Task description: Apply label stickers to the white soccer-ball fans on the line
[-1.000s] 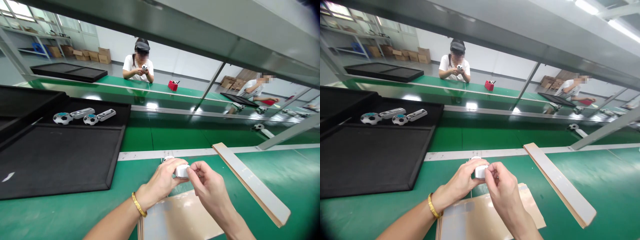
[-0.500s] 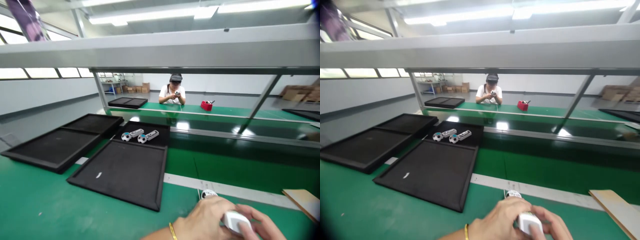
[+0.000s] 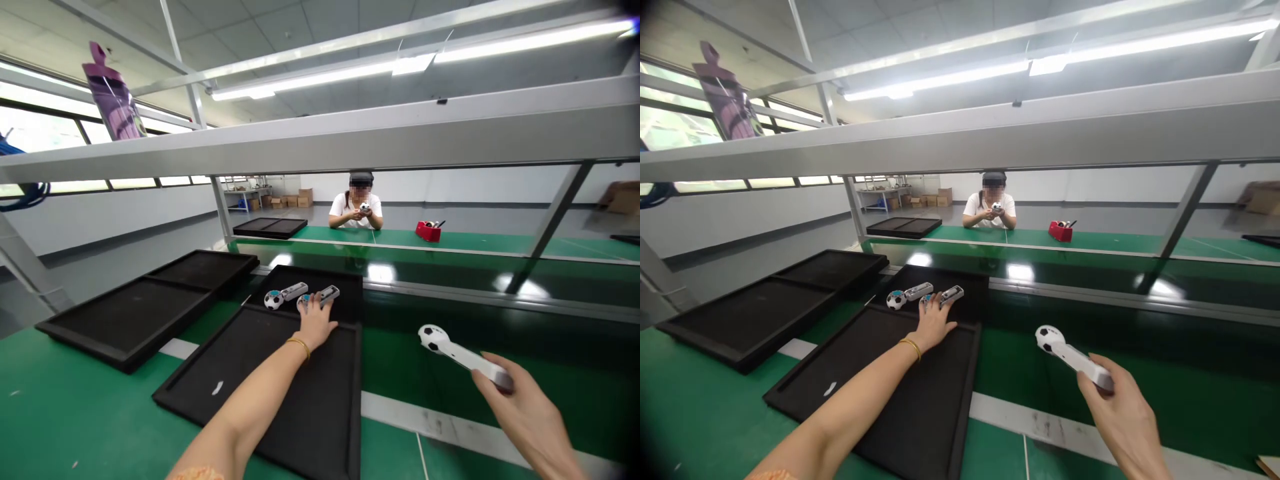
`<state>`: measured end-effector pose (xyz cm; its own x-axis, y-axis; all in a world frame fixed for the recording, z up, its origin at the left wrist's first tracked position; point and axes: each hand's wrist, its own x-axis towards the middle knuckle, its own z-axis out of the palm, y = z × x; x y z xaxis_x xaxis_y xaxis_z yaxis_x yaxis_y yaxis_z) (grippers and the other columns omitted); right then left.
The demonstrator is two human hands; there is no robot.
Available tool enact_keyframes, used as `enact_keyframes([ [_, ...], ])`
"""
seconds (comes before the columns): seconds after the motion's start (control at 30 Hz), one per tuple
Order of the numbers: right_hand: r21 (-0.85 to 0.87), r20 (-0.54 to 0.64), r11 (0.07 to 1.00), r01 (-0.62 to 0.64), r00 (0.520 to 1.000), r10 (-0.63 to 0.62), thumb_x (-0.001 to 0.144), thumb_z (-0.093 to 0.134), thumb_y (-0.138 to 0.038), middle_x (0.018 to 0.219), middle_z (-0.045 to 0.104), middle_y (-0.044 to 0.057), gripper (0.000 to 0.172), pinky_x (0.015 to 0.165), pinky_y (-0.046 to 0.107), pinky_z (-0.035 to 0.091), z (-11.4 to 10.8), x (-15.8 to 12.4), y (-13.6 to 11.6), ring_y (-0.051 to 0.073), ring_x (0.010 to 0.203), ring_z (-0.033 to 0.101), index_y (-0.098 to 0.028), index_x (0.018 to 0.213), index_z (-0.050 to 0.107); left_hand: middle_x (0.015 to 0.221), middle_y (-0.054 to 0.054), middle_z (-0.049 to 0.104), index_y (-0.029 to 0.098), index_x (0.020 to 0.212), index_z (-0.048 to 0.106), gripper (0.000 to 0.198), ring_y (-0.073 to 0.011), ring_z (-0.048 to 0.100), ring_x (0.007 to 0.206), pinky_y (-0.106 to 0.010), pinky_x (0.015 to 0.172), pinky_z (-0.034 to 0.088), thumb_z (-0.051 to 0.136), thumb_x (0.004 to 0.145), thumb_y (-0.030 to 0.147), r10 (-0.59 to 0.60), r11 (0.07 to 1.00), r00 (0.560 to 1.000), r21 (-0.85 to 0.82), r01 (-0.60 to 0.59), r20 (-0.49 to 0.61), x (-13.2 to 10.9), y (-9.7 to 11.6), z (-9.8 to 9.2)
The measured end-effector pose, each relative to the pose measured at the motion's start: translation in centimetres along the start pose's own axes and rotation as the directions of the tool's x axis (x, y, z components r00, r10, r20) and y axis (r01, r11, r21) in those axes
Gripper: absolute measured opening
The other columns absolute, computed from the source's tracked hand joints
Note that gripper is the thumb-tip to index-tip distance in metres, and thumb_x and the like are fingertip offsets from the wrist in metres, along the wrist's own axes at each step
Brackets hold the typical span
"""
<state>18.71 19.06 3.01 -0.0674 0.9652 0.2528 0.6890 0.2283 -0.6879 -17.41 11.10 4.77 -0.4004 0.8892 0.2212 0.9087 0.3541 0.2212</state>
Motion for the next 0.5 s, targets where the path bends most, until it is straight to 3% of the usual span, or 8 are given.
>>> enact_keyframes([
  [0.1, 0.018, -0.014, 0.999, 0.037, 0.999, -0.037, 0.085, 0.042, -0.050, 0.127, 0.056, 0.014, 0.051, 0.062, 0.034, 0.053, 5.2, 2.1, 1.1, 0.029, 0.093, 0.066, -0.018, 0.123, 0.052, 0.150, -0.018, 0.029, 0.023, 0.134, 0.047, 0.053, -0.0395, 0.023, 0.139, -0.064, 0.104, 0.024, 0.063, 0.085, 0.033, -0.090, 0.994, 0.994, 0.057, 0.094, -0.062, 1.8, -3.3, 0.8],
  [0.2, -0.119, 0.033, 0.981, 0.151, 0.988, -0.148, 0.087, 0.036, -0.043, 0.136, 0.049, 0.018, 0.048, 0.066, 0.041, 0.053, 9.1, 3.7, 3.2, 0.036, 0.104, 0.061, -0.015, 0.121, 0.053, 0.144, -0.014, 0.038, 0.027, 0.126, 0.054, 0.043, -0.0375, 0.036, 0.132, -0.058, 0.102, 0.031, 0.063, 0.085, 0.036, -0.122, 0.988, 0.988, 0.086, 0.130, -0.095, 3.0, -4.7, 1.5],
  [0.3, -0.317, -0.003, 0.895, 0.314, 0.943, -0.332, 0.089, 0.029, -0.037, 0.136, 0.047, 0.023, 0.049, 0.083, 0.056, 0.048, 9.6, 3.7, 3.5, 0.043, 0.119, 0.051, -0.010, 0.118, 0.058, 0.130, -0.011, 0.050, 0.023, 0.120, 0.056, 0.039, -0.0330, 0.047, 0.119, -0.054, 0.100, 0.034, 0.066, 0.083, 0.032, -0.126, 0.988, 0.989, 0.083, 0.133, -0.076, 4.3, -5.0, 1.6],
  [0.37, -0.331, -0.014, 0.847, 0.416, 0.895, -0.445, 0.091, 0.028, -0.038, 0.139, 0.045, 0.023, 0.051, 0.099, 0.058, 0.039, 8.9, 2.0, 1.9, 0.041, 0.131, 0.040, -0.008, 0.120, 0.058, 0.123, -0.010, 0.053, 0.019, 0.119, 0.055, 0.039, -0.0303, 0.049, 0.115, -0.053, 0.099, 0.036, 0.066, 0.083, 0.031, -0.130, 0.990, 0.990, 0.054, 0.133, -0.047, 5.1, -5.1, 1.5],
  [0.4, -0.274, 0.047, 0.842, 0.465, 0.881, -0.472, 0.092, 0.029, -0.040, 0.141, 0.045, 0.021, 0.052, 0.103, 0.054, 0.038, 8.7, 0.6, 0.8, 0.037, 0.133, 0.039, -0.010, 0.123, 0.057, 0.123, -0.010, 0.053, 0.018, 0.119, 0.054, 0.040, -0.0296, 0.049, 0.115, -0.053, 0.099, 0.036, 0.065, 0.084, 0.032, -0.134, 0.990, 0.990, 0.029, 0.135, -0.034, 5.4, -5.2, 1.3],
  [0.47, -0.110, 0.296, 0.892, 0.439, 0.871, -0.392, 0.094, 0.031, -0.045, 0.139, 0.051, 0.016, 0.054, 0.095, 0.039, 0.049, 9.1, -3.1, -1.8, 0.028, 0.126, 0.050, -0.015, 0.134, 0.050, 0.126, -0.010, 0.051, 0.016, 0.121, 0.053, 0.040, -0.0290, 0.048, 0.116, -0.053, 0.100, 0.037, 0.063, 0.086, 0.032, -0.146, 0.988, 0.989, -0.044, 0.145, -0.018, 5.6, -5.2, 1.0],
  [0.5, -0.042, 0.428, 0.904, 0.426, 0.825, -0.369, 0.094, 0.033, -0.047, 0.138, 0.053, 0.014, 0.055, 0.091, 0.036, 0.053, 9.8, -5.0, -3.0, 0.027, 0.125, 0.053, -0.018, 0.137, 0.048, 0.129, -0.010, 0.049, 0.016, 0.122, 0.053, 0.040, -0.0290, 0.047, 0.118, -0.052, 0.100, 0.037, 0.062, 0.086, 0.032, -0.155, 0.984, 0.988, -0.092, 0.153, -0.016, 5.5, -5.3, 0.8],
])
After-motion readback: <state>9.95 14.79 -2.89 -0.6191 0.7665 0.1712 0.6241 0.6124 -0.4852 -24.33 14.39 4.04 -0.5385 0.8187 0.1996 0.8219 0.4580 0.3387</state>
